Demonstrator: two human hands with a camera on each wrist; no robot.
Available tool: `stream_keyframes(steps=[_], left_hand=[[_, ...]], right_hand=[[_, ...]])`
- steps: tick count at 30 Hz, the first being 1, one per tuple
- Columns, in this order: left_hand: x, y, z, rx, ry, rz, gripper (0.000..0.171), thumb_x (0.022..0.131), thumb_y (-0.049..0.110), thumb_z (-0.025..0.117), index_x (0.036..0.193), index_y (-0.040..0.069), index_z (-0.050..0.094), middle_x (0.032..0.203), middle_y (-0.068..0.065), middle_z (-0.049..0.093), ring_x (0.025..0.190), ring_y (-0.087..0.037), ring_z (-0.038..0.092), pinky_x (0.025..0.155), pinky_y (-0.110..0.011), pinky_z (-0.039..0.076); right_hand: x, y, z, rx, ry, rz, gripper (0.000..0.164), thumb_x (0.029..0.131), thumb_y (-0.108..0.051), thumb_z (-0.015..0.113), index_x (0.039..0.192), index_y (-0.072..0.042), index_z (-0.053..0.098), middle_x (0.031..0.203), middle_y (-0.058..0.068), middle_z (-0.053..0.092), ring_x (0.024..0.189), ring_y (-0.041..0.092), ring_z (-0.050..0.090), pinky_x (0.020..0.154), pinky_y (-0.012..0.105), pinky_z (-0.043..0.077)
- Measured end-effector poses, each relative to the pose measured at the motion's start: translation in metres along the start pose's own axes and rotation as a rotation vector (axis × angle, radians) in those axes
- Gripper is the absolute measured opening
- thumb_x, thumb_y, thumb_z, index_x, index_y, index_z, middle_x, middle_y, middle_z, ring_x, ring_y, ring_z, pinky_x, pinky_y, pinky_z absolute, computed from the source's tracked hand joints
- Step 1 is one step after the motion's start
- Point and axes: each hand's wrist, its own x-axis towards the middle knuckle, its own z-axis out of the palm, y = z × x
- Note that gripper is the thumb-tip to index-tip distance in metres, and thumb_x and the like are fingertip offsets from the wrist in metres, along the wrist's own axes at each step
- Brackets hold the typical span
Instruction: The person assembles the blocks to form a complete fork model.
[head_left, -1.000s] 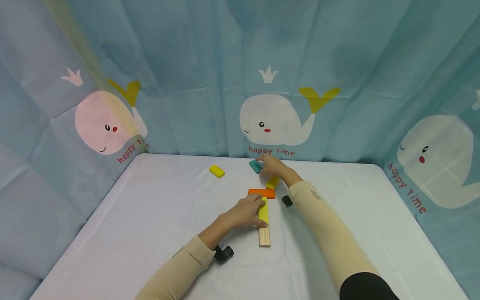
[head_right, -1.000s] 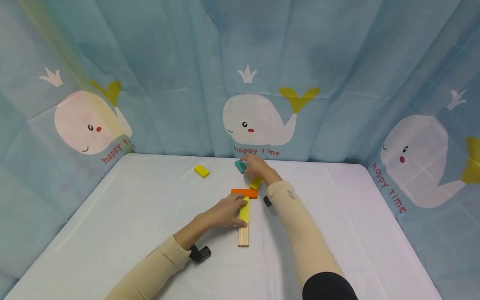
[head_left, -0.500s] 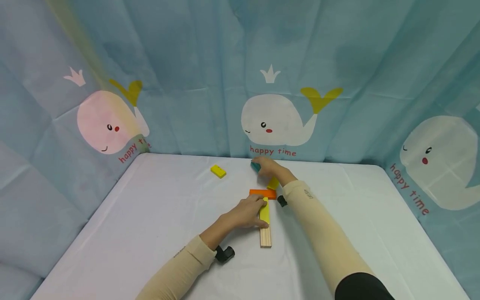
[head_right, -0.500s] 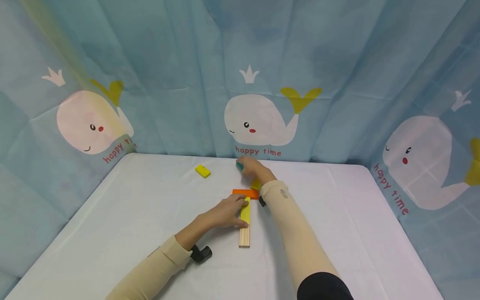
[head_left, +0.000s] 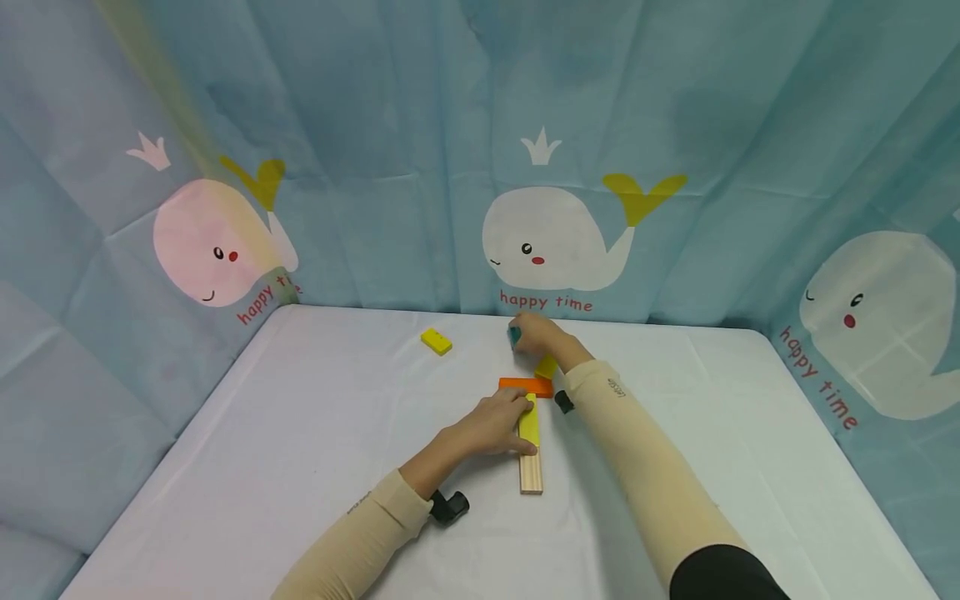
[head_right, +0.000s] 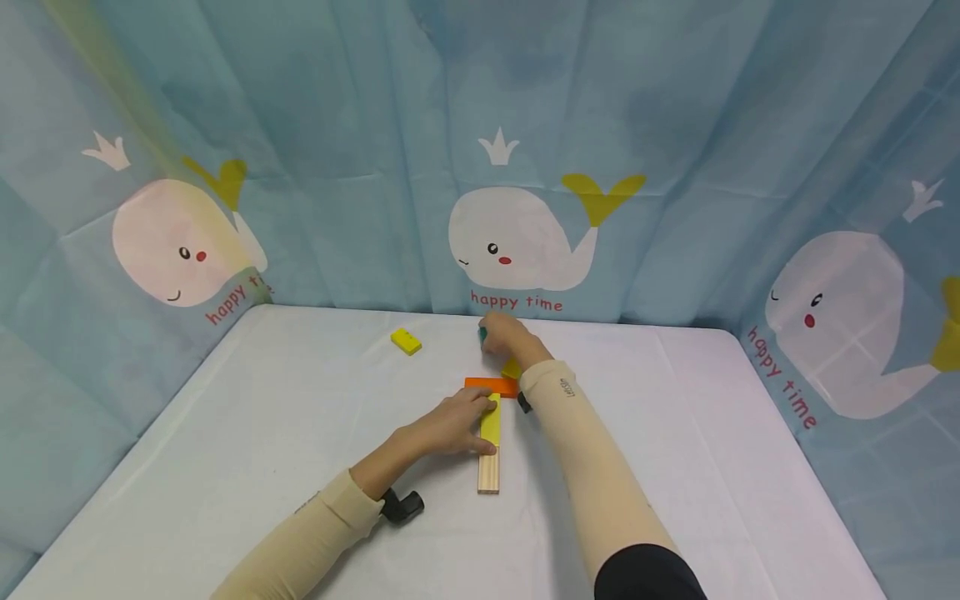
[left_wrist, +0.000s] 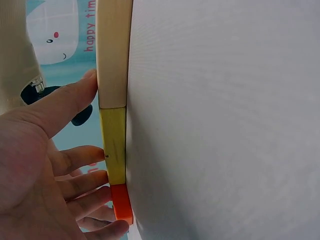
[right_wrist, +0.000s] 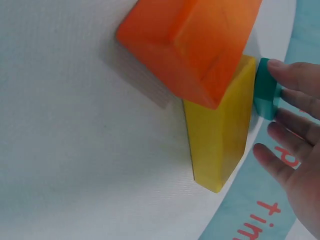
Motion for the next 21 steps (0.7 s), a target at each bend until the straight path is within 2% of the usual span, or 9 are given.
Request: stream_keyframes(steps=[8,21], left_hand=[[0.0005,0.0004,0.0012,0.04,0.006,0.009,0.074,0.08,0.05,0.076,0.138,0.012,0.053,0.148,-0.007,0.044,0.135,-0.021,0.042,0.112,-0.042,0.038],[0.0018,-0.0009,0.0023,0.034,0.006,0.001,0.073,0.079,0.05,0.077,0.138,0.013,0.053,0.148,-0.006,0.043,0.135,-0.021,0.042,0.112,-0.042,0.039]], right_hand=[[-0.0003,0.0019,0.0009,0.061,0.012,0.001,0.054,0.09,-0.018,0.069,0.138,-0.003,0.051,0.138,0.015,0.053,0.114,0.03,0.051,0.109,0.046,0.043],[-0.0007,0.0085,0.0016,0.103,0.042,-0.006,0.055,0.087,-0.023,0.073,0.136,-0.005,0.055,0.137,0.014,0.055,0.111,0.03,0.051,0.108,0.046,0.044]])
